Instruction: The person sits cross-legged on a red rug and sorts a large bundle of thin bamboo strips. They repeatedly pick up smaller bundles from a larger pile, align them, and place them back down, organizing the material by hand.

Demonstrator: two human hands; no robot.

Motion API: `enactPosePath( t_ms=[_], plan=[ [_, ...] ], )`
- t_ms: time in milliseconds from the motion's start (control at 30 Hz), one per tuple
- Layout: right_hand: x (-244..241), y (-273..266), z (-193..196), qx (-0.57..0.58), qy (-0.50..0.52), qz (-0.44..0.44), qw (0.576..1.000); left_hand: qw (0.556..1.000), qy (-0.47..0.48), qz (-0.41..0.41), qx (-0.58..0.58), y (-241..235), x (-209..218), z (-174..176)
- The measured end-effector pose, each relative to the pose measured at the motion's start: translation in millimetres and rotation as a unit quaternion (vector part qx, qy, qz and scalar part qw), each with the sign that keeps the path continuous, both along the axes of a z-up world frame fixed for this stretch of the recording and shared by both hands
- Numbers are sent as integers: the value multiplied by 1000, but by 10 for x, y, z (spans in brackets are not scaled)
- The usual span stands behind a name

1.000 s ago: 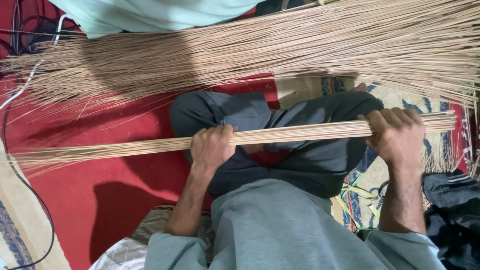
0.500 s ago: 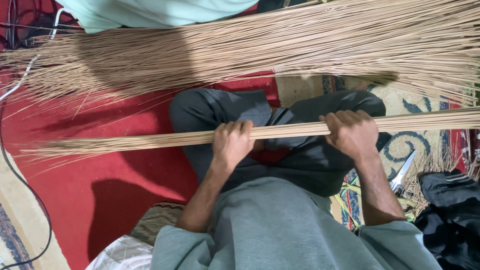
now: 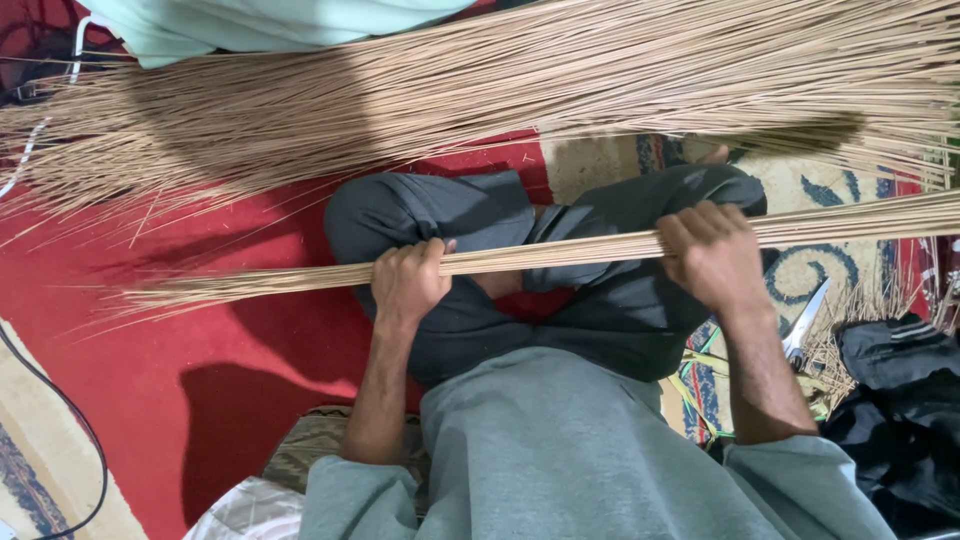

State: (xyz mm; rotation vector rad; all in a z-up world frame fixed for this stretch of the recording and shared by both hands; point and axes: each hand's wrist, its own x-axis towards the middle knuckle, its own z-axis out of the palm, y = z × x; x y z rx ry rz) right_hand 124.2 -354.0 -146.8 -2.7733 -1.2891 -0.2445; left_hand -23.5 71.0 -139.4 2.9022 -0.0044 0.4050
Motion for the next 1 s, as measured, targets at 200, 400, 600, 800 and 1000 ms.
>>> enactPosePath(
  t_ms=[200, 400, 600, 800, 1000],
  plan=[
    [-400, 860, 90, -8, 51, 63, 997, 1000, 1, -3, 7, -102, -146, -175],
    [-451, 941, -70, -19, 83, 83, 993, 999, 18, -18, -48, -84, -313, -245],
    [-581, 1102, -157, -52, 83, 82, 992, 992, 55, -70, -84, -322, -217, 26],
    [-626, 1325, 219, -85, 73, 67, 991, 984, 136, -57, -99, -336, -244, 46],
    [-657, 1340, 410, -90, 86, 51, 991, 973, 181, -74, -125, -301, -317, -99]
  ],
)
